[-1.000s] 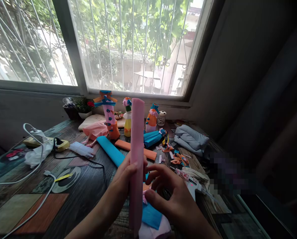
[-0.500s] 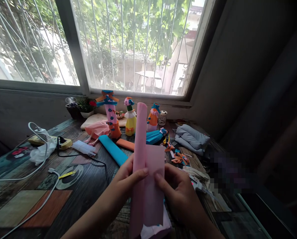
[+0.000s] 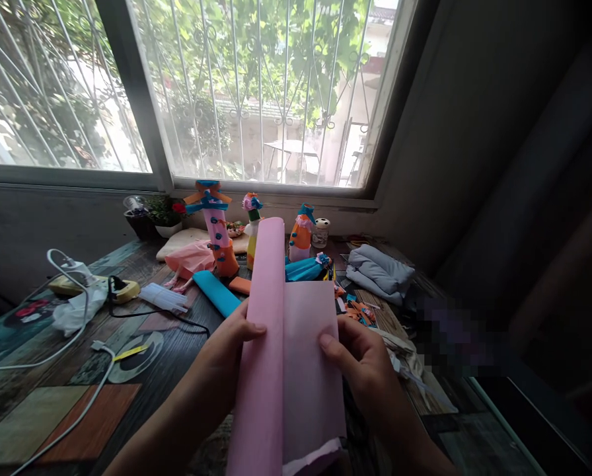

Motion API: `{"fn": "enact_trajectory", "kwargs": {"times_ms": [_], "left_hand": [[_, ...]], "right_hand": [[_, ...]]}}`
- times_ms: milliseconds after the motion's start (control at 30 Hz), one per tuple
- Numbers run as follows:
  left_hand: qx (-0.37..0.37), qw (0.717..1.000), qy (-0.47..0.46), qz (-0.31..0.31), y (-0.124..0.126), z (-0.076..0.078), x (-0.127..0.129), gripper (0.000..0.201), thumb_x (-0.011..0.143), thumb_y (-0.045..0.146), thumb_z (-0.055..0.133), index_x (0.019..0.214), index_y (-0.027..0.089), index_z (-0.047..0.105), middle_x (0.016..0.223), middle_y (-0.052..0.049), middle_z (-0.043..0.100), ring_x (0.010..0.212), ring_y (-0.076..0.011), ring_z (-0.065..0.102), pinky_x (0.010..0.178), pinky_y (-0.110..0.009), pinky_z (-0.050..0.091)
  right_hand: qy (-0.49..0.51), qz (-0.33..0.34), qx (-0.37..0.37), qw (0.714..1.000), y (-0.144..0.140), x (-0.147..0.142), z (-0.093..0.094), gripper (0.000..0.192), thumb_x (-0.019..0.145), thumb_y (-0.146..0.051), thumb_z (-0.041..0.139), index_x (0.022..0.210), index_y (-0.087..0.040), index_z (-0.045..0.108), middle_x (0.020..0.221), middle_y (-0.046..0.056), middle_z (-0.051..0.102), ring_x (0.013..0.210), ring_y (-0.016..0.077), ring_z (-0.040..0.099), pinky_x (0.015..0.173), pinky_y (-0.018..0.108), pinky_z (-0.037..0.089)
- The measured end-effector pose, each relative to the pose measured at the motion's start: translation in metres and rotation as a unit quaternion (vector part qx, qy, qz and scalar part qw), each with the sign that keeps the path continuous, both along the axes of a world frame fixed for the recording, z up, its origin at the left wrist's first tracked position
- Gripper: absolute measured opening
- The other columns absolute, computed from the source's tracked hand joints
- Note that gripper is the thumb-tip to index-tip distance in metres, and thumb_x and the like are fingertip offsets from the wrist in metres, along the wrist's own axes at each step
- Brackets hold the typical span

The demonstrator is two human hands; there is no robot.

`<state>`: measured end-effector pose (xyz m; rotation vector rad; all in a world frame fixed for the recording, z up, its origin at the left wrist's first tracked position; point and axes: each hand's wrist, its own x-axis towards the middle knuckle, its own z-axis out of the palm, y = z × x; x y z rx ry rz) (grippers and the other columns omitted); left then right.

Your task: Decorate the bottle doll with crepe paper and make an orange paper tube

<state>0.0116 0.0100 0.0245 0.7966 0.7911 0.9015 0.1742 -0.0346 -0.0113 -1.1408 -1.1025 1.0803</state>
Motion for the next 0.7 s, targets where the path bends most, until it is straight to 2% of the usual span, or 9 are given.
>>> {"fn": "enact_trajectory", "kwargs": {"times_ms": [167, 233, 367, 500, 700], "left_hand": [[0.069, 0.997, 0.019, -0.013, 0.005, -0.008, -0.007, 0.057, 0.069, 0.019, 0.064, 0.125, 0.019, 0.051, 0.091, -0.006, 0.07, 0.076, -0.0243, 0.065, 0.062, -0.027, 0.05], [0.091, 0.995, 0.034, -0.031, 0.004, -0.008, -0.009, 0.058, 0.07, 0.02, 0.065, 0.126, 0.022, 0.05, 0.095, -0.005, 0.069, 0.078, -0.0238, 0.065, 0.063, -0.027, 0.049], [0.084, 0.993, 0.042, -0.078, -0.002, -0.007, -0.009, 0.065, 0.073, 0.025, 0.067, 0.132, 0.028, 0.042, 0.11, -0.005, 0.066, 0.088, -0.0262, 0.064, 0.073, -0.031, 0.049], [0.096, 0.986, 0.066, -0.122, -0.003, -0.008, -0.012, 0.057, 0.073, 0.025, 0.069, 0.127, 0.031, 0.049, 0.116, -0.002, 0.064, 0.095, -0.0239, 0.061, 0.079, -0.028, 0.047], [0.15, 0.976, 0.101, -0.118, 0.001, -0.01, -0.019, 0.06, 0.079, 0.033, 0.067, 0.133, 0.035, 0.042, 0.122, -0.002, 0.06, 0.097, -0.0242, 0.06, 0.076, -0.026, 0.048]], "right_hand": [[0.037, 0.018, 0.017, 0.999, 0.002, 0.001, 0.002, 0.028, 0.078, -0.046, 0.064, 0.082, -0.018, 0.063, 0.078, 0.003, 0.066, 0.077, 0.0198, 0.059, 0.069, 0.028, 0.045], [0.05, 0.023, 0.023, 0.998, 0.002, 0.003, 0.004, 0.029, 0.078, -0.046, 0.065, 0.087, -0.019, 0.064, 0.08, 0.003, 0.066, 0.08, 0.0203, 0.06, 0.071, 0.028, 0.046], [0.023, 0.005, 0.002, 1.0, 0.0, 0.006, 0.005, 0.031, 0.073, -0.047, 0.07, 0.085, -0.019, 0.065, 0.07, 0.0, 0.06, 0.064, 0.0146, 0.054, 0.057, 0.023, 0.042], [-0.034, 0.001, -0.006, 0.999, -0.002, 0.005, 0.004, 0.029, 0.071, -0.046, 0.071, 0.079, -0.019, 0.068, 0.067, 0.001, 0.06, 0.06, 0.0142, 0.052, 0.053, 0.023, 0.041], [-0.028, -0.031, -0.011, 0.999, -0.001, 0.004, 0.002, 0.027, 0.072, -0.045, 0.069, 0.072, -0.018, 0.066, 0.062, -0.001, 0.056, 0.056, 0.0122, 0.048, 0.049, 0.021, 0.039]]}}
